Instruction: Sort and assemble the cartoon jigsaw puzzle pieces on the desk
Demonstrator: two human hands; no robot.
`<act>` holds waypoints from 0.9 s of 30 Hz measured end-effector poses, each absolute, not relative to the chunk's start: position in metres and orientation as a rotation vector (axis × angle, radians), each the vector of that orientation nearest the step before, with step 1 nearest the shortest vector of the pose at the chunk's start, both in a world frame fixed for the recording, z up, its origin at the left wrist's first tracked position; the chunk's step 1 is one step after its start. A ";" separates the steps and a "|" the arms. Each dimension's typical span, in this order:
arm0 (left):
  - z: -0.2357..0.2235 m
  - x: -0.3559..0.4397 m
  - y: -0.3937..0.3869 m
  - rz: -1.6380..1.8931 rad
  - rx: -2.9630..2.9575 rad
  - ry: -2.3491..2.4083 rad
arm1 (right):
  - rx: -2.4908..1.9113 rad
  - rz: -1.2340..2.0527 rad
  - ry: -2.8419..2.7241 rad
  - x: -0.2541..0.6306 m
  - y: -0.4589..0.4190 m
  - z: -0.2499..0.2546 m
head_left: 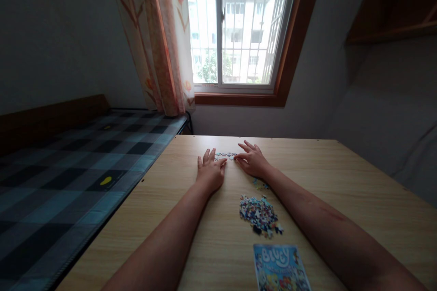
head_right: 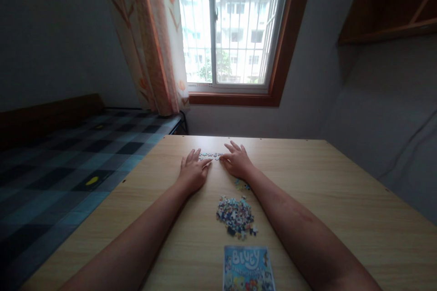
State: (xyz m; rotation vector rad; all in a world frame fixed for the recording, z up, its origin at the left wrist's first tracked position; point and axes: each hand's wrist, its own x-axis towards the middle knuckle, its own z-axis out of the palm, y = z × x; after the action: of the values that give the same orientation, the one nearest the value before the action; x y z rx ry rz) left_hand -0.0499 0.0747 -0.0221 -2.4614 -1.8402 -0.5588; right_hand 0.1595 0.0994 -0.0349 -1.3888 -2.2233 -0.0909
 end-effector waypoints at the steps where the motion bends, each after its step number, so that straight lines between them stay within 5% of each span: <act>1: -0.022 -0.050 0.075 -0.559 -2.446 -1.851 | -1.385 -0.094 -2.217 0.159 0.099 -0.035; 27: -0.023 -0.066 0.084 -0.706 -2.035 -2.179 | -1.312 -0.096 -2.234 0.157 0.095 -0.032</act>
State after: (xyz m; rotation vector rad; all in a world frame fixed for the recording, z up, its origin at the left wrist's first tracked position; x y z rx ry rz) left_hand -0.0663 0.0843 -0.0230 -2.0353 -2.1789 -0.7064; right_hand 0.1573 0.0955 -0.0319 -1.3119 -2.2336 -0.0963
